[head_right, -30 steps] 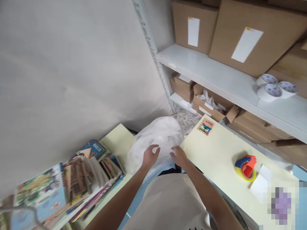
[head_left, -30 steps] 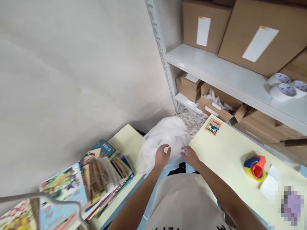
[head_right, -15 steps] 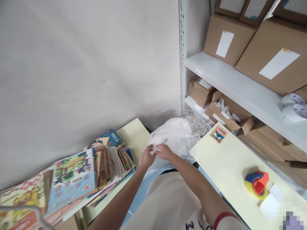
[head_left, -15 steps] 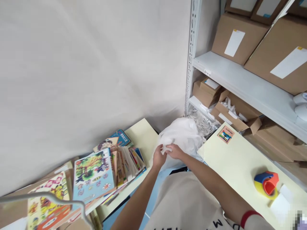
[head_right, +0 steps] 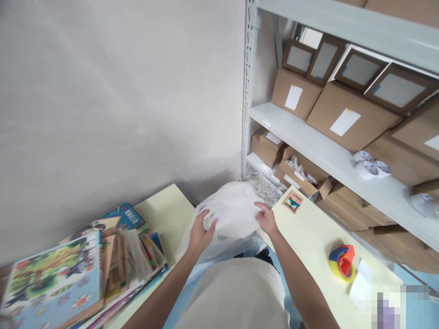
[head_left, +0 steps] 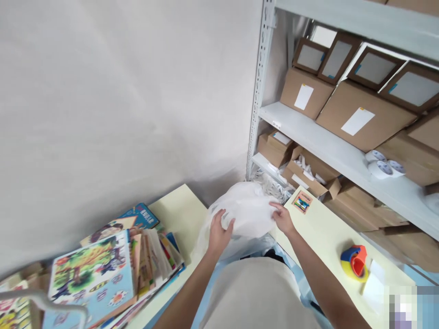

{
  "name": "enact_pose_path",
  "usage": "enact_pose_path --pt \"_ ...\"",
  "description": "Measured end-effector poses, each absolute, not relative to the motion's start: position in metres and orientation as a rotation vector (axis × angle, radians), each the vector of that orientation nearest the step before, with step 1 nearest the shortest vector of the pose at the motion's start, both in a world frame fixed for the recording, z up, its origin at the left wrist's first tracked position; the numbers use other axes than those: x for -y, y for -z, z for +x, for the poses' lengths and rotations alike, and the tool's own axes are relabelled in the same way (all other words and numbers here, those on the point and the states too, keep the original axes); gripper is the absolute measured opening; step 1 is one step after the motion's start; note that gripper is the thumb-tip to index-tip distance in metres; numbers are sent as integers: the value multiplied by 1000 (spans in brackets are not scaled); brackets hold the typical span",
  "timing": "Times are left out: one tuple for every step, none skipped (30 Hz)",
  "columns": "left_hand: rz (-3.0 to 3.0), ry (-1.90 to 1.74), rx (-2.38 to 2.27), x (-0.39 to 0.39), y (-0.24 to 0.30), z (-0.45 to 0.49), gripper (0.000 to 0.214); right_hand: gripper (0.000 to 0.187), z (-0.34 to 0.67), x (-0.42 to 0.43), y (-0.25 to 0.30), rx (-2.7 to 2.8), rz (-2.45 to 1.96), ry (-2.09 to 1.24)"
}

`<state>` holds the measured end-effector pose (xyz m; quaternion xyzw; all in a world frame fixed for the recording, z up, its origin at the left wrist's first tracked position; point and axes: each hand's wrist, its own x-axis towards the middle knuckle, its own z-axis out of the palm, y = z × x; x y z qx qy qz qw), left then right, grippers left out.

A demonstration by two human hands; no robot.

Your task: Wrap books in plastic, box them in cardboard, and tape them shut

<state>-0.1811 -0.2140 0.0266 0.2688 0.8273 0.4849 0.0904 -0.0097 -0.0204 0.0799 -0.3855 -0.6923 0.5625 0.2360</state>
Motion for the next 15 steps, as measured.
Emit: enact_pose_path --pt "814 -1471 -2369 206 -33 -177 49 44 -1 17 -81 1893 -1074 -1539" --pt "828 -1484 -2252 199 -39 -174 52 45 6 15 -83 1886 -1083 -1538" --pt "845 -1484 -2111 193 -44 -171 56 46 13 14 -85 1876 -1085 -1535" --pt "865 -1478 -1955 187 -48 -169 59 46 19 13 -88 1860 -1078 -1526" --pt "889 -1465 -1795 183 -51 -168 63 46 24 14 -93 1838 -1062 -1504" --pt "909 -1450 -1651 178 -55 -167 67 44 29 14 -97 1810 -1040 -1468" --pt "919 -1436 -1545 175 -59 -167 70 41 34 16 -102 1773 -1020 -1420" --pt "914 -1425 -1490 170 -64 -166 73 38 39 17 -107 1733 -1007 -1370" --pt "898 -1412 -1483 166 -70 -164 75 35 44 20 -111 1689 -1004 -1326" --pt "873 -1392 -1508 161 -76 -162 78 33 50 22 -114 1643 -1016 -1292" --pt "842 -1365 -1543 155 -83 -159 81 31 56 26 -115 1595 -1038 -1270" --pt "814 -1331 -1564 149 -89 -155 84 31 63 30 -116 1547 -1065 -1258" --pt "800 -1292 -1559 142 -95 -150 85 32 70 34 -115 1506 -1088 -1253" --pt "808 -1250 -1531 134 -101 -146 82 34 79 38 -114 1472 -1102 -1246" --pt "842 -1208 -1495 127 -107 -141 76 40 87 42 -112 1446 -1109 -1231"
